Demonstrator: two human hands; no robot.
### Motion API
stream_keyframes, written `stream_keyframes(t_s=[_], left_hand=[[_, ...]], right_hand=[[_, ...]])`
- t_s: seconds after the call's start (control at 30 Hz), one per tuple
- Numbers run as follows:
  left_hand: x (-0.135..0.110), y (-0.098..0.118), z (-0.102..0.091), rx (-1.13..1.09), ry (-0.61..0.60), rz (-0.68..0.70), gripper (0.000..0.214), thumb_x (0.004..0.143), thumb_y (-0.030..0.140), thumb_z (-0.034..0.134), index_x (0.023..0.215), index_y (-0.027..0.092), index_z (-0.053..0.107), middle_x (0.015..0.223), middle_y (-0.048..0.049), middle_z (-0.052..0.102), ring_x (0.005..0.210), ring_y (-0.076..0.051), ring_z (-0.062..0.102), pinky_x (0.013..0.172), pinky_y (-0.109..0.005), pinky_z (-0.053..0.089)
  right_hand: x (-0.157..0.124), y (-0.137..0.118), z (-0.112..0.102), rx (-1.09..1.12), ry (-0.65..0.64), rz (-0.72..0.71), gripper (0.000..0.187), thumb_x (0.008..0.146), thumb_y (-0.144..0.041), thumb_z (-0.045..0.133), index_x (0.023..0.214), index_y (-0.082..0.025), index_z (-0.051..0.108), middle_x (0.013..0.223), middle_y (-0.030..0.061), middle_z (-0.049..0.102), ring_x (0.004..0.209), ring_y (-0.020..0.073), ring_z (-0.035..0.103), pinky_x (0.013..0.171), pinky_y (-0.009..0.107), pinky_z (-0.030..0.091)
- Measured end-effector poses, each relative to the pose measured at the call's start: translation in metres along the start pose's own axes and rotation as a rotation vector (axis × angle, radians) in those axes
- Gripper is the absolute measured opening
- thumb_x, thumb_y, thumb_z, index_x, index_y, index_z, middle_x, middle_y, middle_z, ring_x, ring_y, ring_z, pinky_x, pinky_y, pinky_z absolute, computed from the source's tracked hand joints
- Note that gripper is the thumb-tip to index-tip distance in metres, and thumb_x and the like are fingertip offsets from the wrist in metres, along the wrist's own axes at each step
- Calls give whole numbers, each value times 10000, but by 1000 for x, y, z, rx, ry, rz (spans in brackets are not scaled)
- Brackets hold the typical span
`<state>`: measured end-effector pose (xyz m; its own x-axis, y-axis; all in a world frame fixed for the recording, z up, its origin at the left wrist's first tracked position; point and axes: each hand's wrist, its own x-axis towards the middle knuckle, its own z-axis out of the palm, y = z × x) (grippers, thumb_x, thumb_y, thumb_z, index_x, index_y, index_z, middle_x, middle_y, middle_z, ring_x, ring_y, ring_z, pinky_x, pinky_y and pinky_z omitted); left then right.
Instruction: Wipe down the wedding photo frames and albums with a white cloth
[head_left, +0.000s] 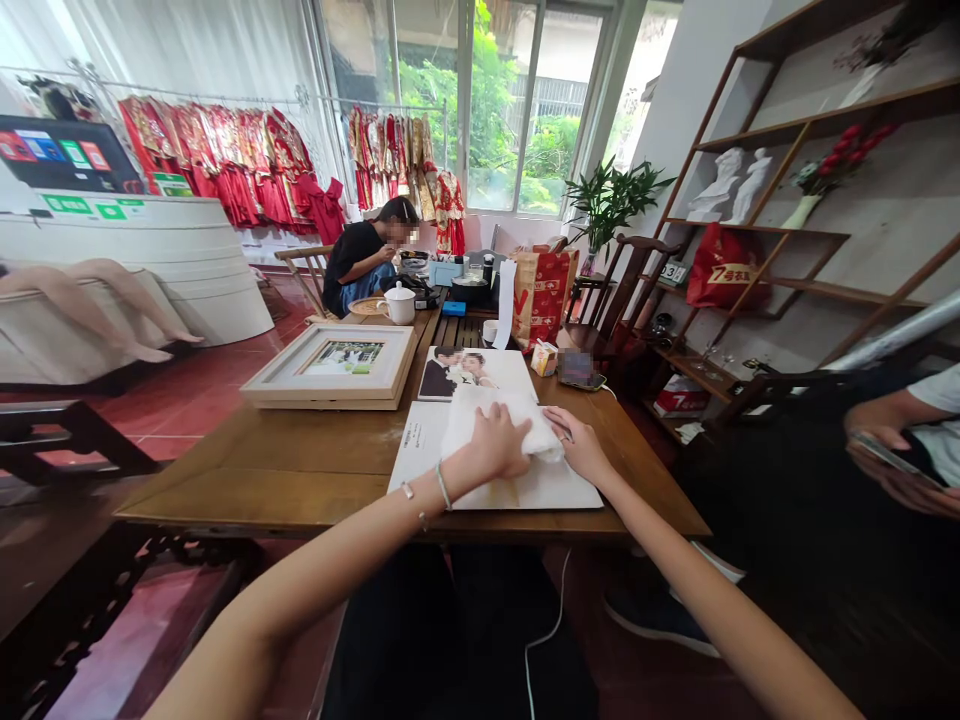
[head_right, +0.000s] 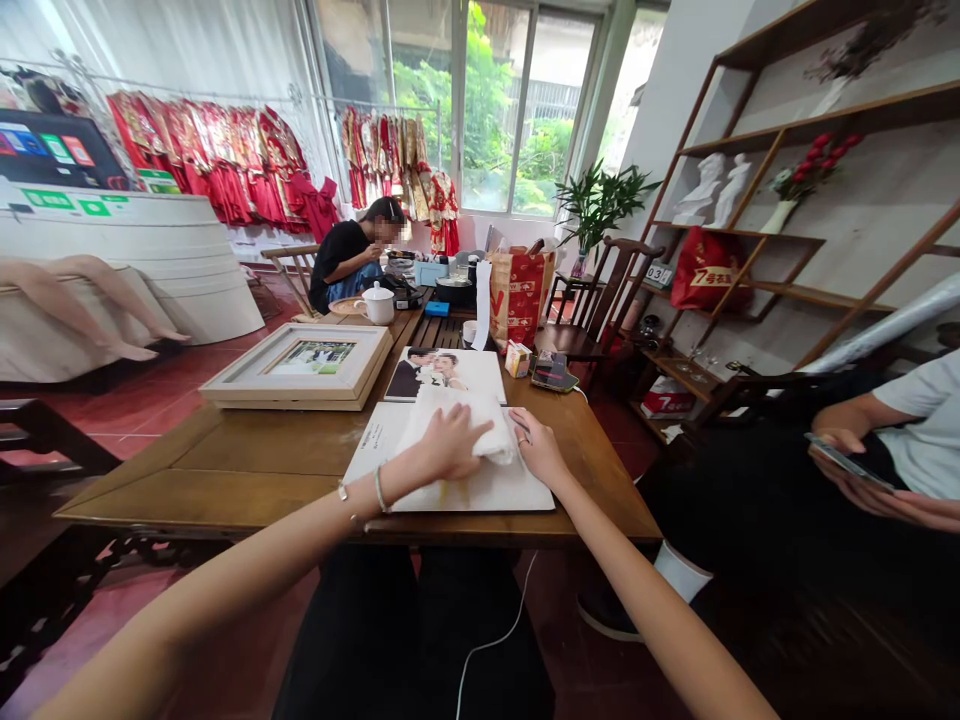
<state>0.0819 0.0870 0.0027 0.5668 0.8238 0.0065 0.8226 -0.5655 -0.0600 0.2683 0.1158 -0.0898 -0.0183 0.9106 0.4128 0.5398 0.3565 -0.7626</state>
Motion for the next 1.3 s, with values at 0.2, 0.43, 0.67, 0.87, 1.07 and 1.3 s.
stream_keyframes(t_s=[0.2, 0.43, 0.67, 0.87, 1.07, 1.3], left_hand=[[11, -29, 0, -38, 23, 71, 467, 825, 299, 436, 1288, 262, 476, 1129, -105, 596, 1055, -291, 538, 872, -425, 411], [-6, -55, 6, -49, 39, 60, 532, 829, 308, 425, 1355, 223, 410, 1167, -127, 565, 1086, -294, 514, 915, -434, 395], [-54, -44, 12, 9, -2, -12, 717, 748, 248, 538, 1420, 201, 292, 1370, -194, 377, 1303, -361, 286, 1007, -553, 269], [-107, -14, 16, -43, -57, -6, 867, 678, 290, 611, 1442, 204, 212, 1467, -190, 237, 1360, -402, 129, 1057, -598, 145], [-113, -16, 18, -65, -66, 33, 836, 714, 303, 578, 1449, 192, 196, 1486, -215, 190, 1376, -388, 77, 1069, -592, 117], [-50, -53, 20, -48, -31, 47, 720, 789, 279, 508, 1443, 172, 227, 1480, -212, 223, 1374, -354, 149, 1064, -571, 166]], right_hand=[[0, 0, -1, 5, -14, -2, 396, 803, -164, 447, 1182, -206, 552, 1205, 101, 629, 1165, 207, 555, 1012, 418, 403], [-1, -5, -3, -60, -25, 4, 384, 820, -169, 432, 1183, -203, 552, 1218, 99, 620, 1191, 201, 533, 1034, 415, 381], [-2, -5, -1, -89, -14, 14, 387, 816, -149, 438, 1178, -205, 561, 1209, 89, 628, 1198, 205, 526, 1040, 419, 375], [-2, -6, 0, -102, -22, 25, 393, 818, -141, 426, 1187, -185, 552, 1212, 104, 624, 1190, 203, 533, 1031, 402, 387], [-1, -4, 0, -108, -25, 16, 381, 820, -137, 427, 1174, -196, 552, 1215, 96, 623, 1187, 196, 536, 1026, 392, 395], [-2, -5, 0, -93, -13, 7, 371, 817, -141, 441, 1163, -207, 559, 1205, 90, 630, 1179, 200, 543, 1033, 405, 387]])
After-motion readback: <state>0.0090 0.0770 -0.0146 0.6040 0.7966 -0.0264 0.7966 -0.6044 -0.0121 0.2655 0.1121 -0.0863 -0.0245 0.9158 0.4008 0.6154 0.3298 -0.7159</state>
